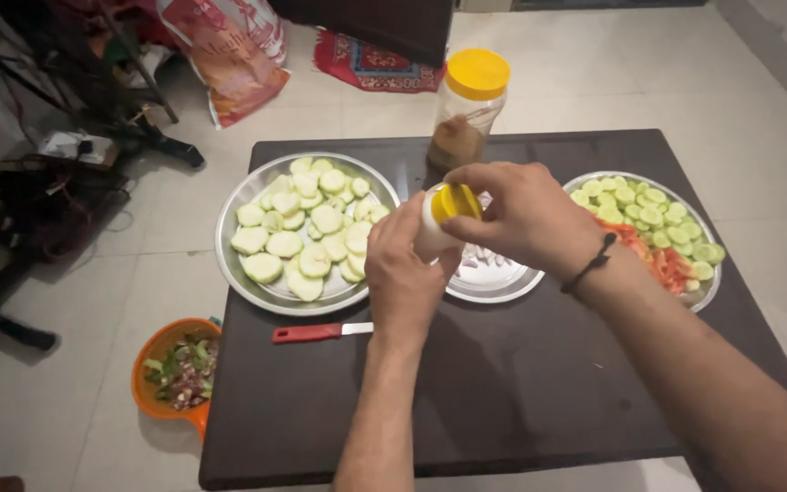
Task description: The person prepares ingredients on a table by peeling small onions, moving a basket of onions, and opening containers of spices to season plates of sliced cucumber and tomato.
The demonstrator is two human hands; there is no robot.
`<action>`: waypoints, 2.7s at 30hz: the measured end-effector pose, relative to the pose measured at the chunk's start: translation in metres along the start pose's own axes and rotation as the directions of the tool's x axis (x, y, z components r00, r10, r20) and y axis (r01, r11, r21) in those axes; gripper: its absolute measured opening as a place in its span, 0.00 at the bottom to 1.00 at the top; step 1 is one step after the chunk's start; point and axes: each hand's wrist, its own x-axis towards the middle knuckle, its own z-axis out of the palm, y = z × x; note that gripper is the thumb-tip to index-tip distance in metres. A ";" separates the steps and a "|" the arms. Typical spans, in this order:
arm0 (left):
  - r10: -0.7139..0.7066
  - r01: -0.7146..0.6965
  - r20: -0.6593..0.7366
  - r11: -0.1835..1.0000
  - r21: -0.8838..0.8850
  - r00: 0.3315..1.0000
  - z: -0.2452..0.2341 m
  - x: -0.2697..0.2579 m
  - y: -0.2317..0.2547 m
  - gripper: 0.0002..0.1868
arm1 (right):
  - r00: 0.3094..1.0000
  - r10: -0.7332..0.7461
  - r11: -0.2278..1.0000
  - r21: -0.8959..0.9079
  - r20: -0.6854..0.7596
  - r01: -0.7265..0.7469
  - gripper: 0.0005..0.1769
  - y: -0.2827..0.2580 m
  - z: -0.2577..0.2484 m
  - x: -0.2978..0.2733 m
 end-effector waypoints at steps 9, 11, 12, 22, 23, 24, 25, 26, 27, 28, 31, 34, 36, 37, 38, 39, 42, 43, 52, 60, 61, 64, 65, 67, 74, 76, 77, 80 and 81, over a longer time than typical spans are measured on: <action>-0.016 0.019 -0.029 0.994 0.106 0.999 0.028 0.002 0.015 0.55 | 0.978 0.199 0.980 0.030 -0.066 -0.198 0.27 0.045 -0.008 0.008; -0.149 0.149 -0.006 0.988 0.026 0.989 0.032 0.006 0.016 0.62 | 0.967 0.208 0.976 -0.040 -0.150 -0.216 0.27 0.072 -0.018 0.017; -0.273 0.277 0.053 0.957 -0.089 0.960 0.034 0.008 0.014 0.60 | 0.956 0.208 0.966 -0.113 -0.205 -0.234 0.27 0.087 -0.025 0.023; -0.488 0.565 0.388 0.288 -0.773 0.781 0.043 0.023 -0.015 0.49 | 0.930 0.194 0.903 -0.312 -0.313 -0.294 0.28 0.199 0.001 0.084; -0.489 0.576 0.411 0.253 -0.778 0.770 0.043 0.024 -0.017 0.48 | 0.930 0.213 0.899 -0.314 -0.299 -0.306 0.27 0.206 0.006 0.086; -0.489 0.586 0.433 0.216 -0.781 0.758 0.042 0.025 -0.019 0.48 | 0.930 0.231 0.894 -0.315 -0.285 -0.319 0.26 0.212 0.011 0.088; -0.490 0.597 0.455 0.178 -0.783 0.743 0.041 0.025 -0.021 0.48 | 0.930 0.250 0.888 -0.318 -0.268 -0.331 0.25 0.217 0.017 0.088; -0.486 0.588 0.456 0.158 -0.794 0.746 0.039 0.025 -0.025 0.47 | 0.933 0.264 0.882 -0.329 -0.245 -0.336 0.25 0.220 0.022 0.087; -0.478 0.578 0.458 0.135 -0.805 0.750 0.039 0.025 -0.027 0.47 | 0.934 0.277 0.874 -0.344 -0.224 -0.342 0.25 0.223 0.026 0.086; -0.470 0.567 0.459 0.112 -0.816 0.754 0.039 0.025 -0.030 0.46 | 0.935 0.290 0.866 -0.359 -0.204 -0.347 0.25 0.225 0.029 0.086; -0.500 0.568 0.470 0.055 -0.821 0.727 0.040 0.028 -0.034 0.44 | 0.940 0.330 0.789 -0.523 -0.082 -0.323 0.29 0.225 0.023 0.094; -0.501 0.540 0.460 0.016 -0.842 0.733 0.040 0.028 -0.037 0.43 | 0.879 -0.059 0.896 -0.414 -0.473 -0.163 0.24 0.209 0.017 0.108; -0.498 0.540 0.459 0.022 -0.841 0.735 0.038 0.028 -0.038 0.43 | 0.875 0.172 0.985 0.084 -0.453 -0.150 0.40 0.189 0.012 0.126; -0.497 0.540 0.458 0.025 -0.841 0.737 0.038 0.028 -0.038 0.43 | 0.909 0.068 0.997 0.000 -0.412 -0.075 0.46 0.178 0.015 0.134; -0.498 0.539 0.454 0.032 -0.842 0.739 0.037 0.027 -0.038 0.43 | 0.932 -0.034 0.997 -0.079 -0.362 0.006 0.52 0.169 0.020 0.144; -0.497 0.536 0.449 0.038 -0.843 0.742 0.036 0.028 -0.038 0.43 | 0.944 -0.136 0.983 -0.156 -0.302 0.091 0.57 0.161 0.023 0.152; -0.515 0.555 0.436 0.095 -0.827 0.738 0.032 0.031 -0.037 0.43 | 0.967 0.118 0.975 -0.158 -0.225 -0.156 0.56 0.143 0.041 0.160; -0.529 0.569 0.433 0.119 -0.814 0.730 0.030 0.030 -0.037 0.43 | 0.956 0.142 0.969 -0.164 -0.256 -0.188 0.55 0.140 0.045 0.159; -0.290 0.280 0.019 0.901 -0.330 0.957 0.018 0.036 -0.023 0.49 | 0.900 -0.012 0.966 -0.236 -0.435 -0.101 0.46 0.071 -0.016 0.127; 0.065 -0.040 -0.111 0.976 0.213 0.992 -0.006 0.043 0.015 0.63 | 0.995 0.031 1.000 0.004 -0.096 -0.031 0.47 -0.020 -0.035 0.065; 0.020 -0.001 -0.092 0.980 0.199 0.996 -0.008 0.040 0.016 0.61 | 0.996 0.025 0.998 -0.063 -0.090 -0.031 0.47 -0.026 -0.036 0.057; 0.038 -0.034 -0.047 0.996 0.083 0.998 -0.014 0.030 0.017 0.53 | 0.998 0.039 0.972 -0.227 -0.057 -0.051 0.45 -0.039 -0.043 0.042; 0.066 -0.059 -0.061 0.992 0.108 0.996 -0.016 0.025 0.018 0.53 | 0.997 0.068 0.963 -0.259 -0.034 -0.075 0.42 -0.041 -0.050 0.038; 0.121 -0.107 -0.085 0.982 0.156 0.989 -0.018 0.016 0.022 0.52 | 0.990 0.136 0.941 -0.317 0.027 -0.120 0.39 -0.047 -0.055 0.031; -0.008 0.004 0.101 0.999 0.044 0.995 -0.037 -0.003 0.027 0.49 | 0.985 -0.042 0.973 -0.217 0.167 0.078 0.36 -0.039 -0.056 0.007; -0.092 0.098 0.191 0.995 -0.022 0.977 -0.040 -0.006 0.025 0.50 | 0.950 -0.229 0.966 -0.071 0.212 0.249 0.38 -0.028 -0.059 0.001; -0.100 0.108 0.202 0.994 -0.028 0.974 -0.041 -0.007 0.025 0.50 | 0.912 -0.345 0.938 0.037 0.221 0.345 0.40 -0.024 -0.063 -0.001; -0.126 0.135 0.220 0.991 -0.026 0.967 -0.045 -0.011 0.026 0.49 | 0.880 -0.421 0.906 0.072 0.220 0.416 0.46 -0.028 -0.068 -0.001; -0.140 0.149 0.224 0.989 -0.022 0.964 -0.044 -0.013 0.027 0.49 | 0.890 -0.396 0.916 0.034 0.224 0.399 0.49 -0.032 -0.071 -0.003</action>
